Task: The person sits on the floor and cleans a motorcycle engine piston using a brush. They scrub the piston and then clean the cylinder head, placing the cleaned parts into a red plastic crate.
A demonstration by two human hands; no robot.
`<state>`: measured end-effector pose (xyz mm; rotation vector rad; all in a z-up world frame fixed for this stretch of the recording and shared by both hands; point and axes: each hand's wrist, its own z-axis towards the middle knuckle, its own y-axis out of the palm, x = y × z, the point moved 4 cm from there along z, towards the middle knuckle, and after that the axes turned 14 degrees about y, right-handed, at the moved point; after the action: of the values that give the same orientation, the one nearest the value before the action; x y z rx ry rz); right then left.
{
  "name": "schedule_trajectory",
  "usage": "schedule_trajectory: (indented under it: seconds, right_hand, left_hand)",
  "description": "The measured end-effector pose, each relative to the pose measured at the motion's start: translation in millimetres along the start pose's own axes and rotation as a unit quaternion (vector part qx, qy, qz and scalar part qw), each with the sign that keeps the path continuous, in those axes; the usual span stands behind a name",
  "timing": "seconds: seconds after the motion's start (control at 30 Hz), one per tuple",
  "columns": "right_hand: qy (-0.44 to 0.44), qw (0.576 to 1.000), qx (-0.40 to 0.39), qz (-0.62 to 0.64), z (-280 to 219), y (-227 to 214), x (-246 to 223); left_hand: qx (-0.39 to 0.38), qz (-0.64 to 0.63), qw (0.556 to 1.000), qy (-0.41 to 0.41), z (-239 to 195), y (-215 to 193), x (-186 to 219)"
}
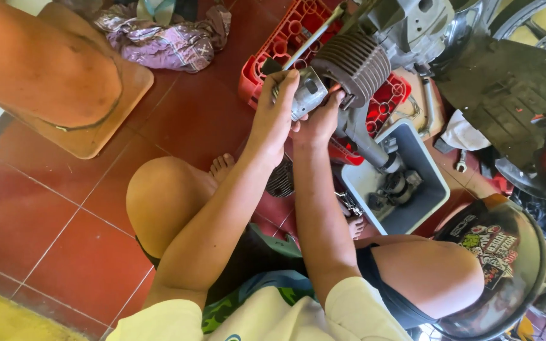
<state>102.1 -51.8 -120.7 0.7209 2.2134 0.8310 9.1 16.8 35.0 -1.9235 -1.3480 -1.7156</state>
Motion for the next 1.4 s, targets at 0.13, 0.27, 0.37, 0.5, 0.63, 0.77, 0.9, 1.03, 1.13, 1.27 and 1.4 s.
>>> schedule_trajectory:
  seconds: [0.13, 0.27, 0.37, 0.5, 0.63, 0.77, 0.9, 1.03, 1.13, 1.27, 1.4]
  right_hand:
    - [-0.017, 0.998, 0.031, 0.047, -29, -4, 18]
    - [-0.027, 0.990, 0.071, 0.118, -53, 6, 35]
    - [-0.022, 0.992, 0.104, 0.068, -61, 12, 36]
    - [-0.011, 0.986, 0.162, -0.039, -73, 13, 32]
    - [-0.008, 0.976, 0.199, -0.094, -82, 16, 28]
    - [0.000, 0.941, 0.242, -0.236, -63, 24, 8]
    - [0.083, 0.991, 0.090, -0.047, -43, 46, 5]
    - [0.052, 0.998, -0.007, 0.035, -38, 32, 21]
    - [0.046, 0.993, 0.045, 0.104, -73, 21, 41]
    - [0.090, 0.973, 0.180, -0.114, -161, 28, 56]
    - [0.046, 0.845, 0.190, -0.498, -156, 10, 50]
  left_hand:
    - [0.022, 0.011, 1.000, 0.014, -2, -1, 1]
    - [0.005, -0.007, 0.998, -0.057, -9, 3, 17]
    - [0.033, 0.006, 0.994, -0.102, -17, 3, 29]
    - [0.039, 0.003, 0.999, -0.007, -18, 0, 15]
    - [0.021, 0.045, 0.998, -0.036, -13, 1, 20]
    - [-0.014, -0.005, 0.999, -0.034, -5, -1, 8]
    - [-0.020, -0.042, 0.999, -0.007, -4, -2, 5]
    - [-0.025, -0.004, 1.000, 0.005, -7, -2, 22]
    - [0.012, -0.051, 0.999, -0.010, -7, -9, 19]
    - [-0.006, -0.039, 0.999, -0.006, -10, -8, 19]
    - [0.027, -0.096, 0.994, 0.053, -15, -9, 22]
